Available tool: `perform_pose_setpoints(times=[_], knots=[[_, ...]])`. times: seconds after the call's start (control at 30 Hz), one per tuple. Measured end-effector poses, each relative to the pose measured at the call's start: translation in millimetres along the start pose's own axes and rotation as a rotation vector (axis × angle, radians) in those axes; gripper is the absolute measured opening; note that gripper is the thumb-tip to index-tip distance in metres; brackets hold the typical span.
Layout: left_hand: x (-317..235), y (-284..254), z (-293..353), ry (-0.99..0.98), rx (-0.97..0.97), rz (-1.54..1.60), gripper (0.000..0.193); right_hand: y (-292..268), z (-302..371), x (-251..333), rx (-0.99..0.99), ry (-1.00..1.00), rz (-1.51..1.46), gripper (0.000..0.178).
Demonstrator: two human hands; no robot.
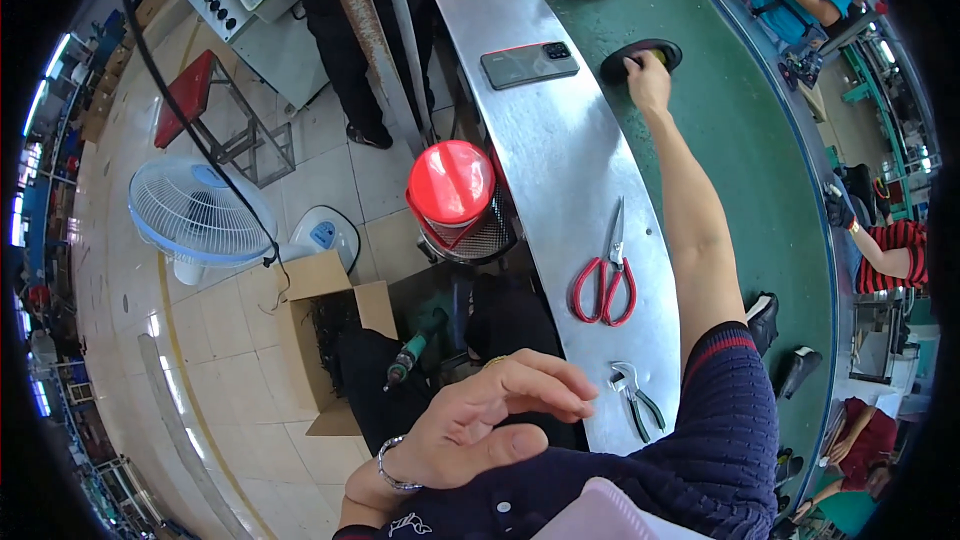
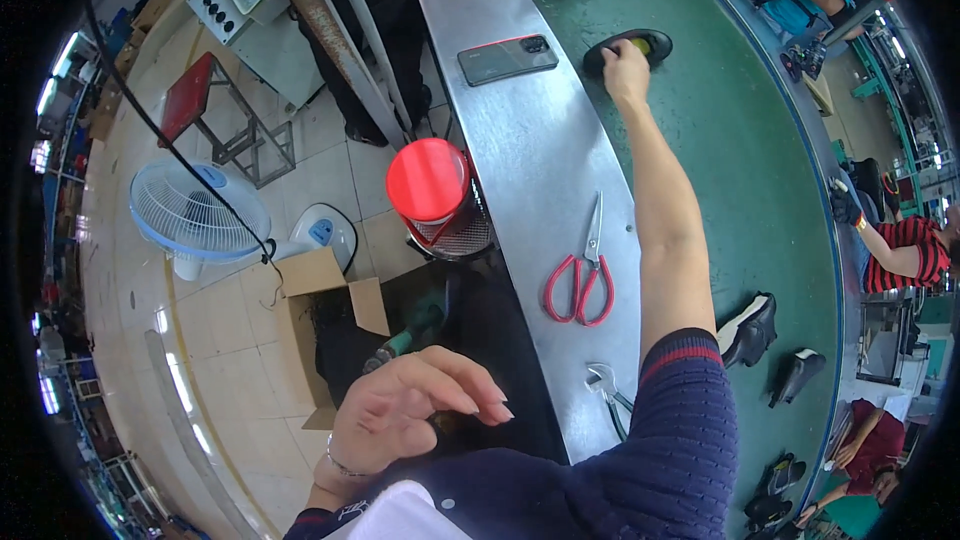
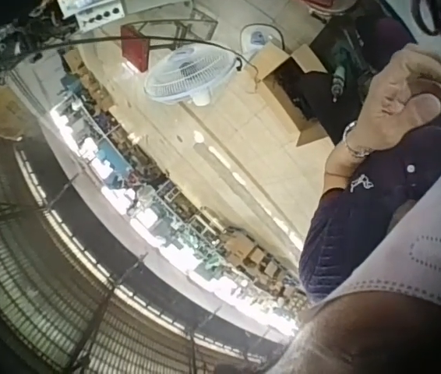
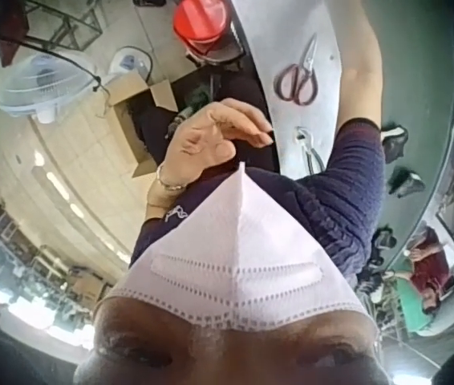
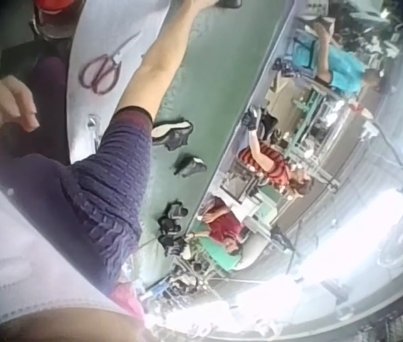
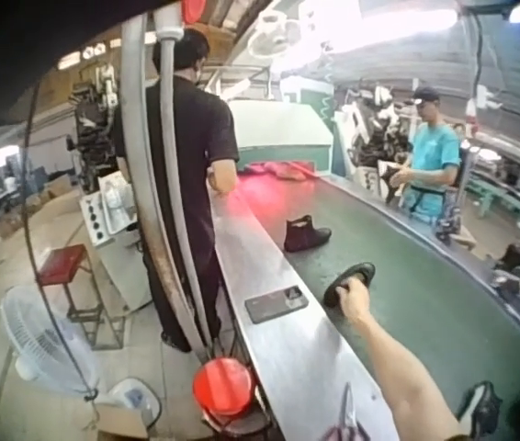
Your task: Manually assemble and finish a shoe upper by trimming excess material and smoothing edges.
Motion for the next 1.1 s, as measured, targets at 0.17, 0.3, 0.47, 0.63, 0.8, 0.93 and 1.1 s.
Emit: perform_pose_setpoints(times=[0.17,0.3,0.47,0.63,0.8,0.93,1.1], knots=[[12.4,-8.9,32.3,-0.017,-0.178,-0.142,0.022,-76.0,22.2,-41.3,-0.084,0.263,-0.281,0.029],[22.9,-17.0,49.3,0.031,-0.296,-0.299,0.021,-167.9,45.1,22.8,-0.095,0.073,-0.186,0.032],[40.7,-14.5,50.9,0.012,-0.332,-0.596,0.041,-273.2,137.8,135.8,0.089,-0.035,-0.582,0.024],[64.3,-11.4,39.7,0.004,-0.121,-1.042,0.093,-308.5,248.1,216.4,0.388,0.053,-0.902,0.016],[98.7,-27.2,84.6,0.129,-0.016,-0.654,0.107,-274.1,307.9,240.5,0.725,0.204,-1.031,0.018],[116.4,-40.3,125.8,0.119,-0.219,-0.552,0.112,-247.9,329.8,244.2,0.762,0.187,-1.097,0.025],[111.1,-48.4,176.2,0.142,-0.415,-0.697,0.128,-233.8,361.4,176.3,0.597,0.077,-0.515,0.032]])
Point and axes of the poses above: each hand's wrist, its own z-axis away from the middle knuckle, its own y-axis out of the palm, x = y × z, the point moved 3 cm from there along -z, towards the middle knuckle, and after that the axes turned 3 degrees about y, right-handed, at the moved point
